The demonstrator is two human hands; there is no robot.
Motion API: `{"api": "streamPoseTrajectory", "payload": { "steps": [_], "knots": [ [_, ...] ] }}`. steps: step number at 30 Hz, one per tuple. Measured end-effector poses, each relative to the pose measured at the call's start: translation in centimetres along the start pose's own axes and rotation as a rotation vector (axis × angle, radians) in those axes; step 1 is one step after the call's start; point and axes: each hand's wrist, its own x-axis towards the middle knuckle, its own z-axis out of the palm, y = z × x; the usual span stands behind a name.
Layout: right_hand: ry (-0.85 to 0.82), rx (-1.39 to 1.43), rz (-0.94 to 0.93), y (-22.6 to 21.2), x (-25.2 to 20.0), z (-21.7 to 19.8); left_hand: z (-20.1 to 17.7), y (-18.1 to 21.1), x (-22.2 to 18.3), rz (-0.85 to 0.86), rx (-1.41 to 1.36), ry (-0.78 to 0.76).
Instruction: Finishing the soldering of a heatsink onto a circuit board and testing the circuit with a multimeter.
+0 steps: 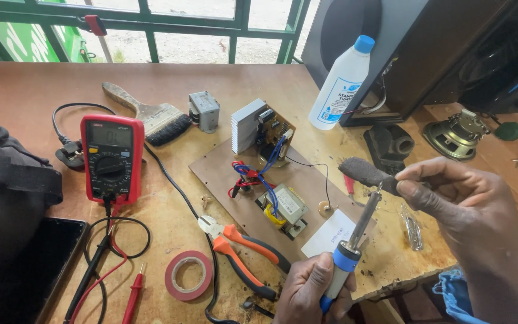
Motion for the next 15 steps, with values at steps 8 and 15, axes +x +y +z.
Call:
{"api": "streamPoseTrajectory", "payload": {
  "steps": [8,15],
  "knots": [
    [-0.061,0.15,0.02,2.4,0.9,-1.2,0.6,0.2,0.0,0.033,0.062,0.018],
    [-0.051,0.449,-0.2,3.8,1.5,-2.6,0.6,-0.3,0.4,0.012,0.123,0.003]
  ]
}}
